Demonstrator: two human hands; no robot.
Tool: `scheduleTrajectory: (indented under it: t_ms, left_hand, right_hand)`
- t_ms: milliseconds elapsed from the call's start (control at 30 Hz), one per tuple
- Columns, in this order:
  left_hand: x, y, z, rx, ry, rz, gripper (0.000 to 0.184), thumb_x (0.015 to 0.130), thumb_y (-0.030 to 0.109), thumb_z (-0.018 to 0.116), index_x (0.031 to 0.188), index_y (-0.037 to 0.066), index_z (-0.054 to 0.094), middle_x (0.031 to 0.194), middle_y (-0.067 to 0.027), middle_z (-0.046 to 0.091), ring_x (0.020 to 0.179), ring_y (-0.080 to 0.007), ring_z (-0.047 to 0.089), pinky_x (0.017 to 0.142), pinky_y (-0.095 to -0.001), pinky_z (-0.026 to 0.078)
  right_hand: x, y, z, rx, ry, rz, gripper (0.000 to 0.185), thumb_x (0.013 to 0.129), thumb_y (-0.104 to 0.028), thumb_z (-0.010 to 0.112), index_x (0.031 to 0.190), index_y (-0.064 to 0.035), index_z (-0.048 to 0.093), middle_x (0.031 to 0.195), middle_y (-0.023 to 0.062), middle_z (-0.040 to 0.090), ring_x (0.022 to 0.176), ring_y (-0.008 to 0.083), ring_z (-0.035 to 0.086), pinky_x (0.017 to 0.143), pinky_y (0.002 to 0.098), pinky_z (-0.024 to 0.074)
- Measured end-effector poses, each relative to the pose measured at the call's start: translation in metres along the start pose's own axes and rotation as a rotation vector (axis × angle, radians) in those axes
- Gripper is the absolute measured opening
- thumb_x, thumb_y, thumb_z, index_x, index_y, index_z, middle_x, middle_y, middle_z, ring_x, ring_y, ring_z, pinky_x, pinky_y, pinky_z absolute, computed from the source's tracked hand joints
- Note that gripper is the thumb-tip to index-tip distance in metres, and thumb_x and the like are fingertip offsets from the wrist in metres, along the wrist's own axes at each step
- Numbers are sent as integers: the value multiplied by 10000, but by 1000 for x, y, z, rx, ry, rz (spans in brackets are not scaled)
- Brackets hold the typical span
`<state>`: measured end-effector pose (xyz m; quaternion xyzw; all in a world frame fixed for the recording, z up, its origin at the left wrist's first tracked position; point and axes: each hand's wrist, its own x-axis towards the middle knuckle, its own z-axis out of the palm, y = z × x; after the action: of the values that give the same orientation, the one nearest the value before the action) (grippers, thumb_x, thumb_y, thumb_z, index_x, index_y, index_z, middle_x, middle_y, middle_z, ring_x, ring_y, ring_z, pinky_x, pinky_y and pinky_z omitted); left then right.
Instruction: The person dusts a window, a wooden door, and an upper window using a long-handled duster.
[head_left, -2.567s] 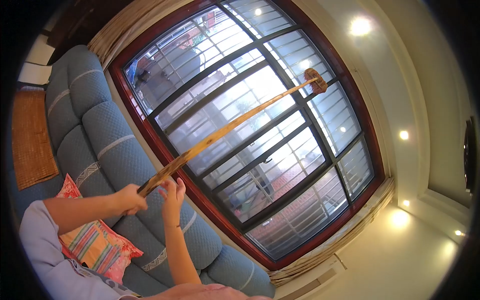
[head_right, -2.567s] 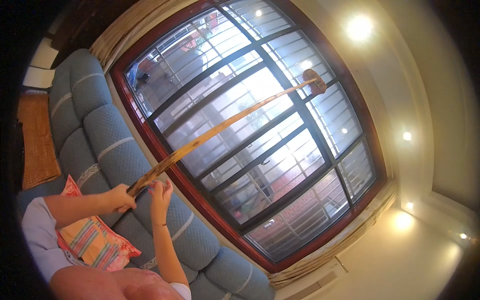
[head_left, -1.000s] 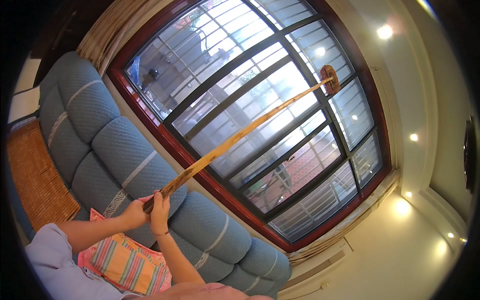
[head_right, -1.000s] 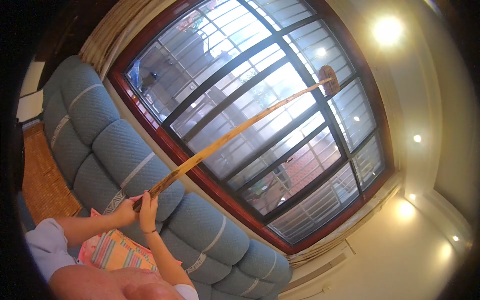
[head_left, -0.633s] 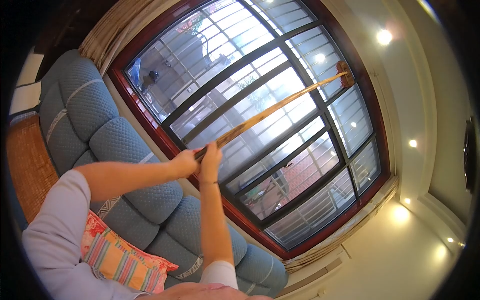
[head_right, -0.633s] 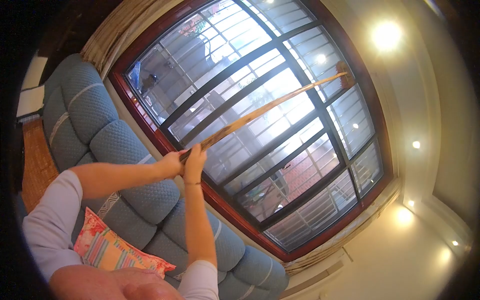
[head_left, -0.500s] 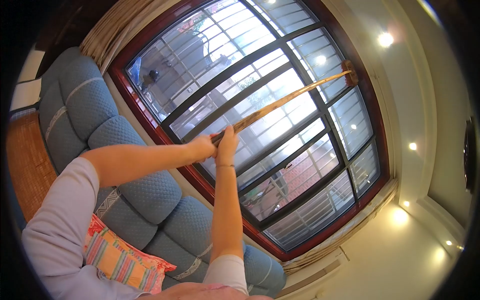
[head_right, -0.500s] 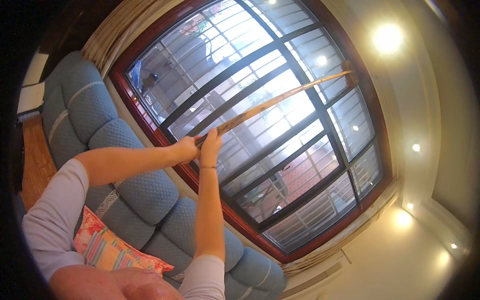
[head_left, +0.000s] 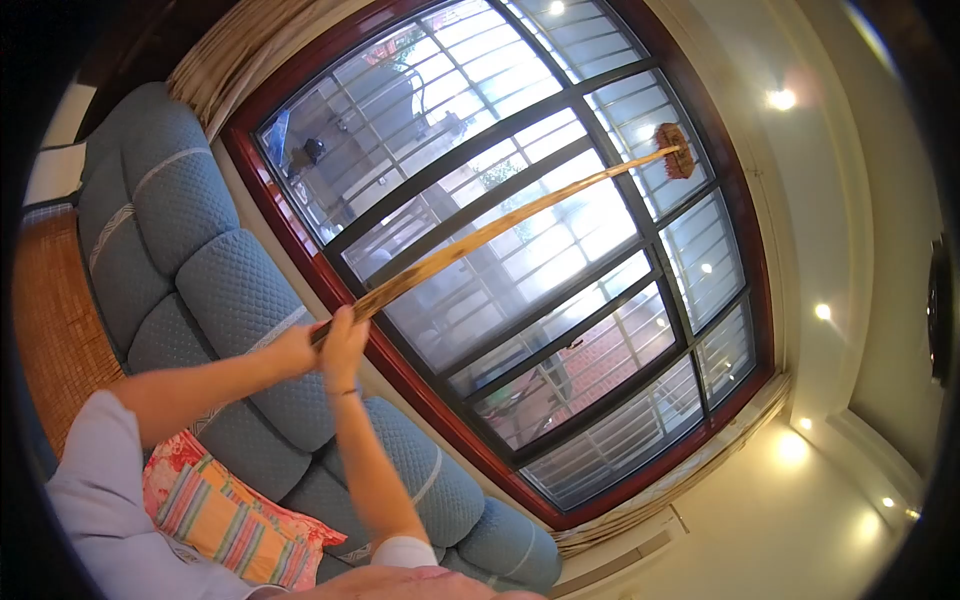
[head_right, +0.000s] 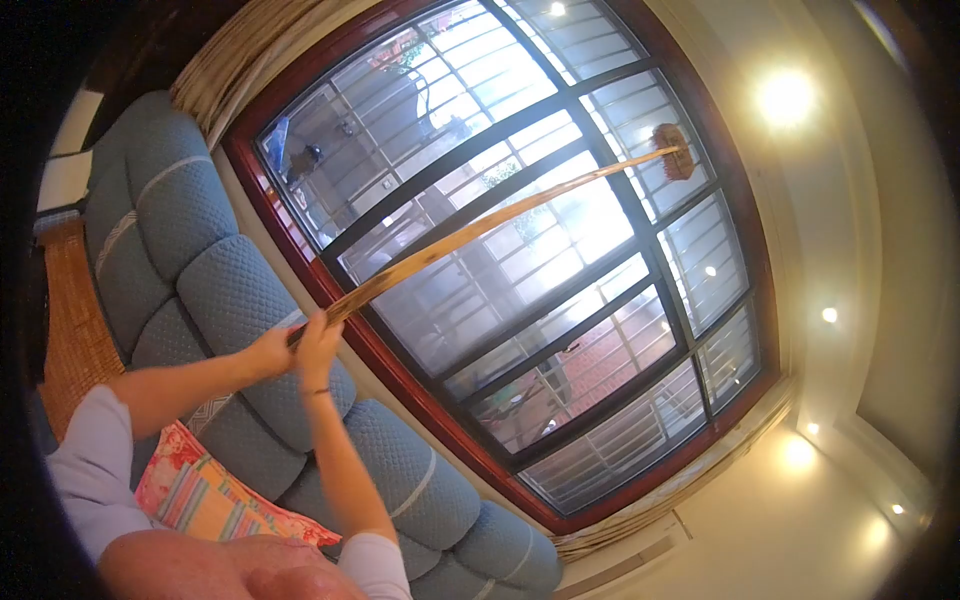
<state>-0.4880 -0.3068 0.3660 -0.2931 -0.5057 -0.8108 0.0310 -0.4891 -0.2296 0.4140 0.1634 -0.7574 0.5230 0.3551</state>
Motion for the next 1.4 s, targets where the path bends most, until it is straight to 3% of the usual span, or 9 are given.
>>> scheduleTrajectory:
  t_ms: [167,233,367,667,800,900,967,1167,1400]
  left_hand:
    - [-121,32,-41,303,92,-292,426,748,211,675,1123,47,554,811,19,585,651,-52,496,530,-220,400]
    - [-153,34,-49,236,84,-421,429,743,144,665,1121,-12,536,998,-48,603,906,-103,532,786,-258,431]
    - [-185,3,-65,161,88,-290,444,723,154,682,1114,-1,540,946,-48,617,886,-102,539,773,-262,437]
    - [-79,53,-47,9,76,-376,455,677,143,708,1096,62,551,640,10,514,475,-77,426,407,-248,316]
    - [-28,118,-25,-89,34,-326,512,629,29,639,1121,114,525,573,-1,447,394,-98,390,353,-251,282]
    - [18,127,-20,-111,37,-248,235,611,35,641,805,87,520,498,2,403,330,-95,331,310,-255,228]
    - [37,146,-16,-84,44,-243,184,598,39,631,676,77,468,471,-16,397,315,-110,339,303,-251,223]
    - [91,153,-15,-136,31,-259,194,646,24,600,641,100,422,472,-13,373,311,-118,318,301,-252,217]
    - [47,100,-43,-19,2,-315,157,685,107,617,665,98,462,443,-25,386,298,-129,342,291,-278,248]
  right_hand:
    - [-114,16,37,101,-136,146,258,900,-178,450,1039,39,433,813,84,522,748,202,520,708,320,440]
    - [-155,22,45,179,-184,232,263,903,-191,459,1034,37,436,838,100,526,753,197,527,719,314,442]
    - [-178,-19,48,89,-224,288,261,902,-197,465,1018,35,438,871,113,519,785,187,522,733,313,433]
    - [-50,-33,39,174,-251,198,198,876,-167,480,945,12,431,775,68,471,701,141,496,624,294,429]
    - [27,-54,29,164,-241,69,158,884,-172,462,895,-23,413,652,47,495,520,154,557,465,270,444]
    - [75,-84,25,-6,-204,-58,268,867,-240,471,728,-11,480,600,50,493,507,168,559,460,287,437]
    - [98,-106,24,120,-285,72,224,861,-205,469,805,12,467,601,72,493,452,206,546,427,321,447]
    - [139,-134,26,27,-225,64,309,855,-227,475,697,39,481,539,121,534,470,221,567,437,314,453]
    - [103,-39,45,3,-229,-44,232,840,-186,496,747,25,475,561,87,498,437,185,530,397,320,406]
